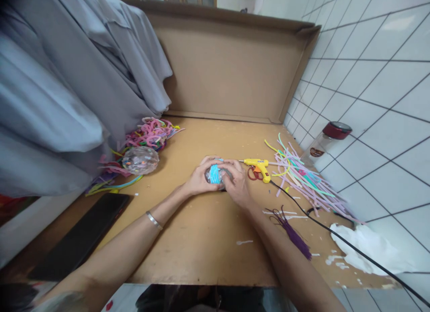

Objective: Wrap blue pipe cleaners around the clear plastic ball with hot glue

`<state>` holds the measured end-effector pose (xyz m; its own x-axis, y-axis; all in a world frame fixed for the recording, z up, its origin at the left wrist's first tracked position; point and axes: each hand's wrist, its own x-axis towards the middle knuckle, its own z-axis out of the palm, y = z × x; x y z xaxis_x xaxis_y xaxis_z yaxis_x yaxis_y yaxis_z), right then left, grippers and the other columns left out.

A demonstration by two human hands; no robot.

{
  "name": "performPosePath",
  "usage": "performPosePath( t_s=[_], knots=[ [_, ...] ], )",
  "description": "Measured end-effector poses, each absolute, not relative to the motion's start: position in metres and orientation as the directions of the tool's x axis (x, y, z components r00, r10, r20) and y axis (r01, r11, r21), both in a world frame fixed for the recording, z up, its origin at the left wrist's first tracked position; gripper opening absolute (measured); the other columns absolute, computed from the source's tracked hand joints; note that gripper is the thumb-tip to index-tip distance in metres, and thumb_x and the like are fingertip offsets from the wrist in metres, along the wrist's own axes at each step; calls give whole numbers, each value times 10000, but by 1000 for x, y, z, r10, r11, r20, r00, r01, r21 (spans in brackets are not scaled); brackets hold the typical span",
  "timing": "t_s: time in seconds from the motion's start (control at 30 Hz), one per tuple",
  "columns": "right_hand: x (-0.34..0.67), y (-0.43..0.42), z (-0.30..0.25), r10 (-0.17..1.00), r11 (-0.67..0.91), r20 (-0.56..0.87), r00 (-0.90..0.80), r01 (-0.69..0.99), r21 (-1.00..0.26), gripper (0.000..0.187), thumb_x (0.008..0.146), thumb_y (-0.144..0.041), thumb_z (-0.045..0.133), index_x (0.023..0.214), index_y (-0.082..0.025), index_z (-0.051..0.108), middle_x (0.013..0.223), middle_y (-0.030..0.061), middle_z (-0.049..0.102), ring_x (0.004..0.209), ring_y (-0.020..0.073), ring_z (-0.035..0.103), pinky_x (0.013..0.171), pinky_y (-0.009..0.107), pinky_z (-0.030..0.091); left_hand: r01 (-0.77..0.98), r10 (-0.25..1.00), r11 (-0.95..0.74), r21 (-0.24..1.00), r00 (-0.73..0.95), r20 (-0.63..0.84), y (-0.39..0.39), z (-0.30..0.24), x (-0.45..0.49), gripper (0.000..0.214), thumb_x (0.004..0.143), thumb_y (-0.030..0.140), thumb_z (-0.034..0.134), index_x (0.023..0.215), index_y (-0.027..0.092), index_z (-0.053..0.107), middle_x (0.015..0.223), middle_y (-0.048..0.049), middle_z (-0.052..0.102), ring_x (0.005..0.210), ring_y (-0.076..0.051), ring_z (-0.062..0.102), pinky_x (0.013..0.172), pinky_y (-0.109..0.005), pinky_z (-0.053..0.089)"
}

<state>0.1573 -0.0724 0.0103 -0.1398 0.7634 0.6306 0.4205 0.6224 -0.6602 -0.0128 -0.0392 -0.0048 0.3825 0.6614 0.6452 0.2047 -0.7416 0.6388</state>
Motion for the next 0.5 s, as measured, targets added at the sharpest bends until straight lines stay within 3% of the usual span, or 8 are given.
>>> performPosePath(
  t_s=[0.23,0.5],
  knots=[
    [158,-73,13,757,630,635,-153,426,-649,219,884,-250,503,986,-272,696,1063,64,616,1098,248,573,978,464,454,208,666,-738,642,382,641,-41,-4,-13,636,600,229,811,1198,198,597,1261,-128,530,1212,-279,548,1046,-488,451],
    [160,-72,12,673,688,706,-223,538,-487,288,846,-162,485,998,-271,703,1086,70,621,1040,239,593,901,451,460,203,663,-739,642,388,640,-38,-6,-14,654,580,219,822,1194,198,597,1269,-129,534,1243,-293,532,1060,-502,450]
  ],
)
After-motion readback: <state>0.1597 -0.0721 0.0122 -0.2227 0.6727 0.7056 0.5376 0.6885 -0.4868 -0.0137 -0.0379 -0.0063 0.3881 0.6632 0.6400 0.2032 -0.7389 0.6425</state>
